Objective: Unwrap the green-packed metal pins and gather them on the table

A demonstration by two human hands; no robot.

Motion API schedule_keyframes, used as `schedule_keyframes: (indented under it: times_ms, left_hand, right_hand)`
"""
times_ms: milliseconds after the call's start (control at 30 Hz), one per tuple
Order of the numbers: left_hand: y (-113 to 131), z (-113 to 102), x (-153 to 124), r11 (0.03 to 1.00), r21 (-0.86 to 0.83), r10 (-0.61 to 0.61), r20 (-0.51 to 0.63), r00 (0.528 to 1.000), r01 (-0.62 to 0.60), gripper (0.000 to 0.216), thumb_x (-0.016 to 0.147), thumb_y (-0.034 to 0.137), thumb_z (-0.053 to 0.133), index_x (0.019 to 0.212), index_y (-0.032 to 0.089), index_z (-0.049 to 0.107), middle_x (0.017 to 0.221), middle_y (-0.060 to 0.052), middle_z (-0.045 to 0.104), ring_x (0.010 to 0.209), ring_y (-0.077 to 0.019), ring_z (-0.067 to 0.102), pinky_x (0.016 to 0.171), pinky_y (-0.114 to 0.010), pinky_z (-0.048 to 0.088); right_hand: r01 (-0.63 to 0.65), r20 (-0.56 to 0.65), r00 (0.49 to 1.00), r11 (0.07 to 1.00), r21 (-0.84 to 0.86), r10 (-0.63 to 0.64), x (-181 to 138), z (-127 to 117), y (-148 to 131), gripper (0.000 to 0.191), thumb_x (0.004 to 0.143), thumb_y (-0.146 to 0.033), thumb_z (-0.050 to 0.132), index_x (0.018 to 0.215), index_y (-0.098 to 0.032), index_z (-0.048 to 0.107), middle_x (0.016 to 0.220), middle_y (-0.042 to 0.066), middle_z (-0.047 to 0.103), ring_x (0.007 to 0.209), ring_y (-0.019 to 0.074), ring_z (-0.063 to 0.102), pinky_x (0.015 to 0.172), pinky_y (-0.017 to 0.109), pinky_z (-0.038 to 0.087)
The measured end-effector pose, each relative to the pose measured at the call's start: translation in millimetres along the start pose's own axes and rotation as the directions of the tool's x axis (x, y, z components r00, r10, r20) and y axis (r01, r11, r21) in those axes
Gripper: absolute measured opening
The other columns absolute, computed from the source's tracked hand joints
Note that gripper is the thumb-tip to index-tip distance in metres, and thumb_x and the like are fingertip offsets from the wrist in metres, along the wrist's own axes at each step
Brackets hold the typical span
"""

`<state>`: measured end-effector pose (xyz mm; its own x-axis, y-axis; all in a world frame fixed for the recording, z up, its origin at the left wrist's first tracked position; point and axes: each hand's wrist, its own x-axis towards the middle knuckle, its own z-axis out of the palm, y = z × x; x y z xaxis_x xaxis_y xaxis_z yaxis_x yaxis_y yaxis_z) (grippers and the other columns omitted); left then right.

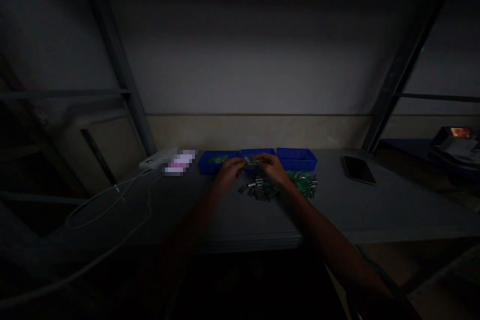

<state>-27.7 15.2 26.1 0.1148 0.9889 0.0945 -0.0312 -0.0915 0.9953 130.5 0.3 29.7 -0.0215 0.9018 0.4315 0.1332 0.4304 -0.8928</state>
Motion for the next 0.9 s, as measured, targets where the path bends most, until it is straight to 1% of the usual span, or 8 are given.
schedule_keyframes:
  times_ms: [133,267,367,467,600,667,767,900]
  left_hand:
    - [-0.2,-1.3,2.0,0.993,0.045,0.116,-0.065,0.991,-0.113,0.030,0.062,0.038,0.065,0.083,0.017,0.060,0.070,0.000,0.061,0.060,-0.0103,0.053,0.053,-0.021,0.037]
    - [-0.3,-1.8,1.9,0.963,0.085,0.259,-0.048,0.965,-0.255,0.027,0.065,0.036,0.063,0.084,0.017,0.060,0.070,0.000,0.061,0.061,-0.0116,0.054,0.057,-0.023,0.040]
    - [0.1,-0.6,-0.8,0.921,0.159,0.360,-0.003,0.933,-0.355,0.019,0.070,0.032,0.059,0.083,0.018,0.061,0.080,-0.002,0.063,0.071,-0.0141,0.057,0.066,-0.026,0.044]
    - [1.3,0.4,-3.7,0.850,0.280,0.454,0.038,0.890,-0.446,0.012,0.074,0.027,0.056,0.079,0.019,0.063,0.085,-0.004,0.064,0.083,-0.0170,0.058,0.078,-0.029,0.045]
    - [1.4,-0.4,-4.4,0.753,0.406,0.543,0.064,0.838,-0.518,0.013,0.073,0.016,0.053,0.068,0.020,0.064,0.083,-0.003,0.061,0.088,-0.0179,0.056,0.085,-0.031,0.044]
    - [-0.2,-1.3,-2.6,0.739,0.447,0.545,0.042,0.837,-0.503,0.014,0.071,0.013,0.054,0.068,0.020,0.065,0.084,-0.003,0.060,0.090,-0.0180,0.055,0.086,-0.032,0.043]
    - [-3.8,-1.4,1.3,0.795,0.430,0.473,0.005,0.881,-0.429,0.009,0.069,0.017,0.059,0.072,0.020,0.067,0.087,-0.003,0.062,0.089,-0.0185,0.055,0.083,-0.031,0.044]
    - [-5.2,1.3,3.1,0.947,0.269,0.182,0.009,0.983,-0.178,0.032,0.078,0.045,0.051,0.081,0.017,0.067,0.086,-0.006,0.066,0.081,-0.0179,0.057,0.067,-0.026,0.043]
  right_hand:
    - [-0.036,-0.004,0.999,0.999,-0.028,0.036,0.5,1.2,0.0,0.016,0.066,-0.025,0.054,0.066,-0.017,0.068,0.066,0.000,0.066,0.067,0.0155,0.056,0.062,0.025,0.040]
    - [-0.135,-0.093,0.987,0.989,-0.056,0.130,2.6,0.3,-0.6,0.042,0.074,-0.054,0.052,0.059,-0.017,0.066,0.064,0.004,0.065,0.070,0.0175,0.057,0.065,0.027,0.040]
    - [-0.281,-0.071,0.957,0.960,-0.003,0.280,5.0,-2.0,0.5,0.057,0.076,-0.067,0.043,0.055,-0.017,0.062,0.061,0.006,0.064,0.062,0.0162,0.056,0.059,0.027,0.039]
    - [-0.372,0.004,0.928,0.927,0.052,0.372,6.2,-3.3,2.9,0.052,0.076,-0.062,0.045,0.055,-0.017,0.060,0.054,0.004,0.059,0.052,0.0124,0.051,0.051,0.025,0.034]
    - [-0.291,-0.014,0.956,0.951,0.102,0.294,5.9,-2.5,6.3,0.034,0.069,-0.047,0.056,0.052,-0.018,0.051,0.045,-0.003,0.047,0.043,0.0089,0.039,0.045,0.024,0.028]
    - [-0.208,-0.043,0.976,0.970,0.126,0.215,6.0,-1.8,7.0,0.029,0.066,-0.044,0.059,0.055,-0.018,0.051,0.043,-0.006,0.042,0.042,0.0079,0.034,0.044,0.023,0.025]
    - [-0.139,-0.089,0.984,0.980,0.143,0.152,6.7,-1.2,6.3,0.025,0.063,-0.042,0.059,0.070,-0.018,0.059,0.043,-0.008,0.042,0.041,0.0079,0.033,0.044,0.022,0.025]
    - [-0.109,-0.091,0.989,0.988,0.110,0.120,6.1,-1.6,2.8,0.026,0.064,-0.037,0.056,0.079,-0.017,0.063,0.049,-0.004,0.051,0.046,0.0108,0.043,0.047,0.023,0.031]
